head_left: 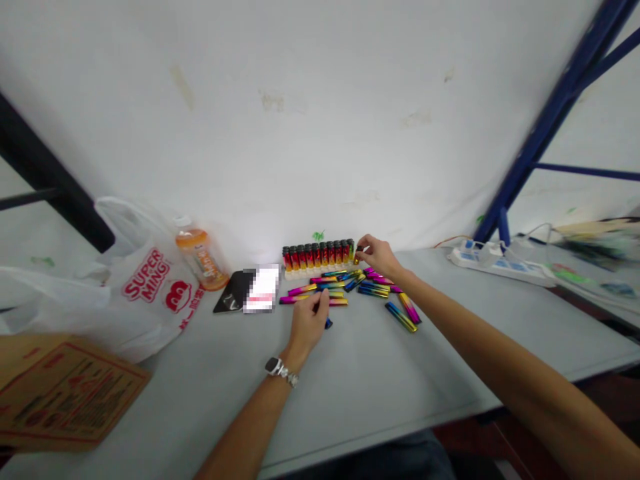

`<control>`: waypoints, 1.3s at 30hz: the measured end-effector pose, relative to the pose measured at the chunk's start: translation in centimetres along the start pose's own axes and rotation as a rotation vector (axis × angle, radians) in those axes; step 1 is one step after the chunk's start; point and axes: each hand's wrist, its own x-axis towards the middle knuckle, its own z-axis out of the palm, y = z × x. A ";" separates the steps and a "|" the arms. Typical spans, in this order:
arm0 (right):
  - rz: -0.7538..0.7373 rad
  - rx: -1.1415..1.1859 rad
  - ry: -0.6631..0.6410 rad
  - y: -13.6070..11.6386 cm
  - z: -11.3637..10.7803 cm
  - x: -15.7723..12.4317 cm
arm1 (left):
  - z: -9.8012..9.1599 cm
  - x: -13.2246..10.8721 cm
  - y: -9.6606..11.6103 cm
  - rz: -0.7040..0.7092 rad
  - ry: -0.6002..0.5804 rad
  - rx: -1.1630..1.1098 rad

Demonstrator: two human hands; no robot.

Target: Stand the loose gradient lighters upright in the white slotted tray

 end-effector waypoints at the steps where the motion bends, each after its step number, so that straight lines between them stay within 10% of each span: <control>1: -0.002 -0.001 -0.019 0.3 0.0 0.5 | 0.0 0.0 0.0 -0.005 -0.002 -0.002; 19: -0.038 -0.168 -0.129 0.8 0.4 3.5 | 0.1 -0.1 -0.3 -0.009 -0.016 0.017; 28: -0.069 -0.727 -0.084 -0.6 1.7 -0.2 | -0.1 -0.1 -0.1 -0.013 0.000 0.028; 39: -0.063 -0.728 -0.131 -2.1 2.5 -2.7 | -1.3 0.6 -0.9 -0.060 0.102 0.105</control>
